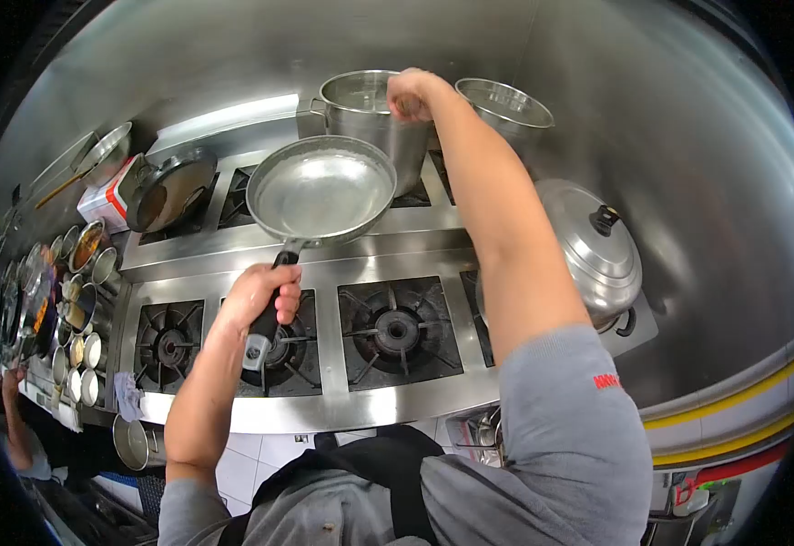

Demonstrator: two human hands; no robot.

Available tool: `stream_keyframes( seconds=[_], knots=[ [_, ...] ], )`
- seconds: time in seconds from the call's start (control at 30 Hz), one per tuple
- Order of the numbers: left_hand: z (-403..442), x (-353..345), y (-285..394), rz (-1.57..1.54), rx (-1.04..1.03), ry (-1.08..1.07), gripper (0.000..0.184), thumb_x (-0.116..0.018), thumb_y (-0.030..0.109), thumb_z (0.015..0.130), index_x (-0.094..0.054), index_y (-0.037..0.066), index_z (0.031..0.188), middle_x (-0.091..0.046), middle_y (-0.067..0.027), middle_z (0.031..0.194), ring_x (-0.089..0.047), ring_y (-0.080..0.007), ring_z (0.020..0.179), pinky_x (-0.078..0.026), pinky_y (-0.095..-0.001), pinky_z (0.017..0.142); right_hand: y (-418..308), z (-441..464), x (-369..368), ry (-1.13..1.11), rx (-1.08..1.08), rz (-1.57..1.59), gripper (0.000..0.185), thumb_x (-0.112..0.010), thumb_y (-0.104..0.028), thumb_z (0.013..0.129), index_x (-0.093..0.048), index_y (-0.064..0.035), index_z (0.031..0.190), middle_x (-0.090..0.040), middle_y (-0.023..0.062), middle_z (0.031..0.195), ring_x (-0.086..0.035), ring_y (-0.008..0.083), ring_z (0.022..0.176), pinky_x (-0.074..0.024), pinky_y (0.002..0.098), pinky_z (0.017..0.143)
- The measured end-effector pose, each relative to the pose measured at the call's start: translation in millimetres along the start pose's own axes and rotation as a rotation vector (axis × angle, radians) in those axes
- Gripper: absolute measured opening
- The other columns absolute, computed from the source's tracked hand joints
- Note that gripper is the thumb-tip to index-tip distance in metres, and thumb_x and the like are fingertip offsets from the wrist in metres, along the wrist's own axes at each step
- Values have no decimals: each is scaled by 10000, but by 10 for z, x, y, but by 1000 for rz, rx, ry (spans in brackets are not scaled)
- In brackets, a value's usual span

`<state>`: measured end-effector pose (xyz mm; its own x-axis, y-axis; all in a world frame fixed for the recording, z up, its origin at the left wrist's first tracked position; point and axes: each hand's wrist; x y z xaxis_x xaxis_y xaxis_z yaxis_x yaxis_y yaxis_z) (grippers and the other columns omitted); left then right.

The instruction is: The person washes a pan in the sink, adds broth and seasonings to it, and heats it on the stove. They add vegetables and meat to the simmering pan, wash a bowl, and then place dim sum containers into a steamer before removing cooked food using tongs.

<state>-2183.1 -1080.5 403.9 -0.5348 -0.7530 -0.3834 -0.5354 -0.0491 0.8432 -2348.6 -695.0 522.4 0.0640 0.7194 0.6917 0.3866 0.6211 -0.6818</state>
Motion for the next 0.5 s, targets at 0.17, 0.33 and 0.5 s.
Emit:
stream_keyframes(
  seconds=[0.17,0.33,0.5],
  knots=[
    [266,34,288,75,3,-45,200,-588,128,904,-503,62,735,-493,-1,609,-466,-105,479,-395,-275,447,-39,-59,25,-293,-231,1653,141,-534,-81,815,-459,25,762,-444,125,695,-524,228,543,-519,321,479],
    [302,-97,576,-97,45,-63,164,-551,127,950,-470,62,823,-453,45,634,-408,-32,480,-358,-186,391,-129,-270,7,-275,-154,1997,296,-523,-211,900,-381,32,991,-394,230,984,-517,233,667,-543,272,492],
    [398,-72,724,-126,95,-123,166,-534,124,952,-462,81,809,-443,59,615,-407,-27,477,-367,-180,387,-311,-575,62,-329,-139,2032,292,-513,-190,895,-372,47,991,-372,228,964,-495,223,676,-552,255,486]
  ],
)
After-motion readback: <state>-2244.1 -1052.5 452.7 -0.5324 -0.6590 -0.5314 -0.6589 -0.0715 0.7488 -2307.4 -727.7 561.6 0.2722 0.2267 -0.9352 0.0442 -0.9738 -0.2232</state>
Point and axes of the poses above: each hand's wrist, its own z-axis towards the middle knuckle, its own x-axis out of the back of the hand, y = z × x
